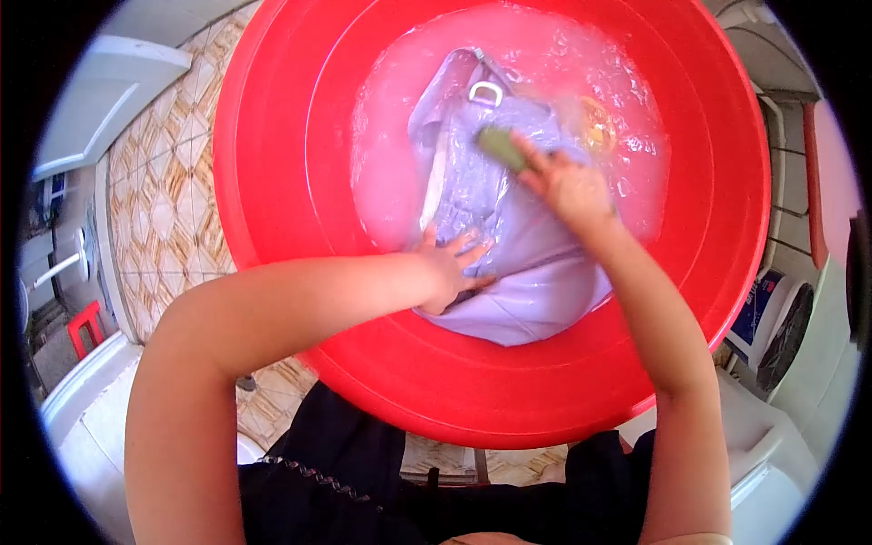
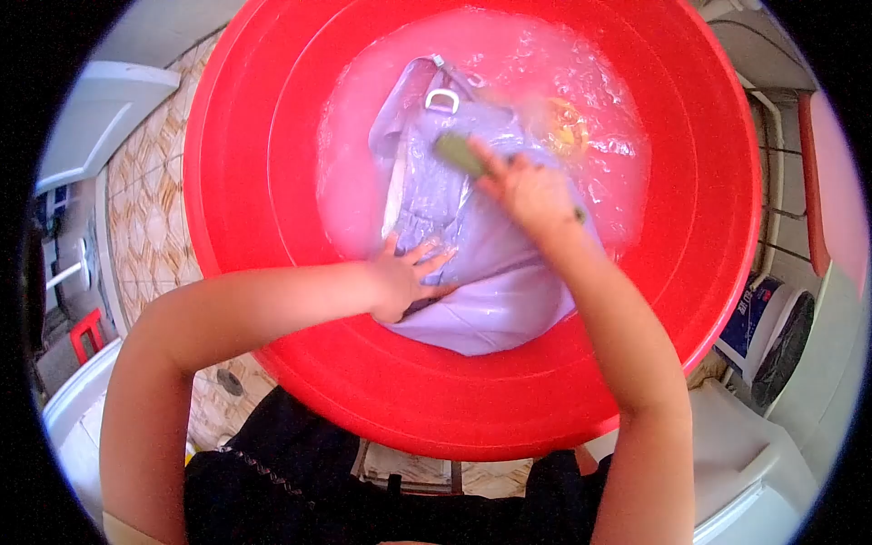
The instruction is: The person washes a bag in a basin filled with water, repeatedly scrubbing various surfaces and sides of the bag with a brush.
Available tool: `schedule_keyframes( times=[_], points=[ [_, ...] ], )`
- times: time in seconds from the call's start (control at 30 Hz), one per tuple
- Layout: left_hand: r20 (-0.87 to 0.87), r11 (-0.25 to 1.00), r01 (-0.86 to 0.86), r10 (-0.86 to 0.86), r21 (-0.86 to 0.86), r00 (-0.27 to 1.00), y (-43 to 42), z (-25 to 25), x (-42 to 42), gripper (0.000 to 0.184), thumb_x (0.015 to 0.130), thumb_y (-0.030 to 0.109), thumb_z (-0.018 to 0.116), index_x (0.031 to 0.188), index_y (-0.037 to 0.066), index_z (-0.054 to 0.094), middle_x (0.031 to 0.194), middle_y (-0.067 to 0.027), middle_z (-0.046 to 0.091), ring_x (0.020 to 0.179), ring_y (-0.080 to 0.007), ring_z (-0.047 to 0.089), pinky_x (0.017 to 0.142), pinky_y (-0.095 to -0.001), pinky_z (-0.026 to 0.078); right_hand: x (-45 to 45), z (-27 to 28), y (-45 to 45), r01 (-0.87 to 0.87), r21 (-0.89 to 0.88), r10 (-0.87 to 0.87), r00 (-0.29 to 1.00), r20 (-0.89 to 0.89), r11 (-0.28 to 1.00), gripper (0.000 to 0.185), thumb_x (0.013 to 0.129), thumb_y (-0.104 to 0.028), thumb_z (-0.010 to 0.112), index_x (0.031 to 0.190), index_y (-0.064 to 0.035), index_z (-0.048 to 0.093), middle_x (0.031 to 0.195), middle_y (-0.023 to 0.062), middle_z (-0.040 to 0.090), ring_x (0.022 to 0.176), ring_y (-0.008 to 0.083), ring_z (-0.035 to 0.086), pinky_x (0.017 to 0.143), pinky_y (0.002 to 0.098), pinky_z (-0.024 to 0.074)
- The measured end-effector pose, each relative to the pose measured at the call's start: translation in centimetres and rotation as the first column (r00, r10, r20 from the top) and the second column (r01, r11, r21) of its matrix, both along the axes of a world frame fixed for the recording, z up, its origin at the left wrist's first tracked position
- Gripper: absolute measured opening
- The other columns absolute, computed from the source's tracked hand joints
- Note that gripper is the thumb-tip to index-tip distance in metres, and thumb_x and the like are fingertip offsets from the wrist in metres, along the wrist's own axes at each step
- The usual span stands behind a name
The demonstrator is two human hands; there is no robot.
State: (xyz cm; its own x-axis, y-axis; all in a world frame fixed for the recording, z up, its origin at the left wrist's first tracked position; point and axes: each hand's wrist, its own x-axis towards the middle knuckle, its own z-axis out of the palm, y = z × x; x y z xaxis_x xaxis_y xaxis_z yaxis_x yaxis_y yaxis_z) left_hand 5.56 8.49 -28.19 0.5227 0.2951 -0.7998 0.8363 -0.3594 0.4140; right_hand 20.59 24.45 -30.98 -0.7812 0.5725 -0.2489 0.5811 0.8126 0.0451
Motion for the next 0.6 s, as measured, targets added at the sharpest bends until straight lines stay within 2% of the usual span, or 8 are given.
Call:
schedule_keyframes(
  times=[0.13,0.2,0.3,0.33,0.4,0.43,0.53,0.6],
  points=[
    [0.16,0.898,-0.378,0.348,0.227,0.924,0.0,-1.1,0.0,0.063,0.074,0.014,0.06,0.132,0.019,0.037,0.138,-0.0149,0.03,0.128,-0.0324,0.029,0.096,-0.0546,0.032,1.4,1.7,5.5,0.373,0.023,-0.373,0.928,0.004,0.928,0.057,0.083,-0.05,0.054,0.128,-0.0166,0.044,0.095,0.0189,0.063,0.082,0.0334,0.064,0.069,0.0435,0.0509],
    [0.422,0.509,-0.736,0.605,0.447,0.675,0.4,-1.7,-0.1,0.042,0.07,0.014,0.064,0.109,0.01,0.049,0.103,-0.0141,0.053,0.101,-0.0299,0.05,0.081,-0.0416,0.042,4.1,2.4,7.1,0.511,-0.045,-0.511,0.859,0.018,0.858,0.06,0.077,-0.051,0.058,0.12,-0.0098,0.051,0.096,0.0216,0.063,0.089,0.0341,0.063,0.075,0.0442,0.0493],
    [0.41,0.038,-0.866,0.87,0.498,0.275,2.9,-0.8,-0.9,0.049,0.069,0.024,0.071,0.107,0.004,0.048,0.105,-0.0187,0.053,0.106,-0.0321,0.049,0.086,-0.0406,0.041,10.0,0.6,7.8,0.712,-0.141,-0.715,0.698,0.037,0.688,0.062,0.072,-0.05,0.061,0.112,-0.0035,0.057,0.1,0.0242,0.063,0.093,0.0372,0.061,0.08,0.0444,0.0477],
    [0.412,0.04,-0.868,0.869,0.495,0.276,3.5,-1.5,-1.5,0.049,0.069,0.024,0.071,0.107,0.004,0.048,0.105,-0.0187,0.053,0.106,-0.0321,0.049,0.086,-0.0406,0.041,12.5,-0.7,7.6,0.76,-0.255,-0.772,0.631,0.071,0.598,0.06,0.073,-0.046,0.062,0.112,-0.0003,0.055,0.098,0.0227,0.063,0.092,0.0339,0.062,0.078,0.0423,0.048],
    [0.227,-0.195,-0.957,0.963,0.215,-0.146,3.8,-3.3,-2.6,0.064,0.07,0.038,0.072,0.111,-0.004,0.046,0.112,-0.0223,0.052,0.111,-0.0325,0.048,0.092,-0.0409,0.039,15.8,-4.8,5.0,0.797,-0.378,-0.847,0.529,0.06,0.471,0.057,0.077,-0.041,0.062,0.114,0.0027,0.054,0.097,0.0198,0.064,0.09,0.0295,0.063,0.076,0.0399,0.0482],
    [0.224,-0.194,-0.958,0.964,0.214,-0.145,3.6,-3.7,-2.4,0.064,0.07,0.038,0.072,0.111,-0.004,0.046,0.112,-0.0223,0.052,0.111,-0.0325,0.048,0.092,-0.0409,0.039,16.8,-6.2,3.5,0.803,-0.394,-0.872,0.49,0.009,0.447,0.056,0.08,-0.039,0.061,0.116,0.0025,0.054,0.098,0.0184,0.064,0.089,0.0283,0.063,0.075,0.0396,0.0481],
    [0.17,-0.192,-0.978,0.97,0.086,-0.176,2.9,-4.5,-1.9,0.081,0.071,0.049,0.071,0.12,-0.009,0.041,0.122,-0.0231,0.049,0.119,-0.0308,0.044,0.098,-0.041,0.036,13.7,-2.5,-0.9,0.608,-0.78,-0.944,0.145,0.295,-0.15,0.057,0.085,-0.042,0.055,0.121,0.0014,0.051,0.11,0.0159,0.061,0.095,0.0261,0.059,0.081,0.0383,0.048],
    [0.058,-0.221,-0.937,0.968,-0.27,-0.245,2.8,-4.7,-2.2,0.087,0.072,0.052,0.07,0.128,-0.006,0.037,0.127,-0.0206,0.046,0.122,-0.0287,0.042,0.1,-0.0406,0.034,10.4,2.0,-2.4,0.486,-0.811,-0.91,0.071,0.408,-0.326,0.058,0.085,-0.043,0.054,0.12,0.0025,0.051,0.111,0.0159,0.059,0.096,0.0249,0.059,0.083,0.0377,0.048]
  ],
)
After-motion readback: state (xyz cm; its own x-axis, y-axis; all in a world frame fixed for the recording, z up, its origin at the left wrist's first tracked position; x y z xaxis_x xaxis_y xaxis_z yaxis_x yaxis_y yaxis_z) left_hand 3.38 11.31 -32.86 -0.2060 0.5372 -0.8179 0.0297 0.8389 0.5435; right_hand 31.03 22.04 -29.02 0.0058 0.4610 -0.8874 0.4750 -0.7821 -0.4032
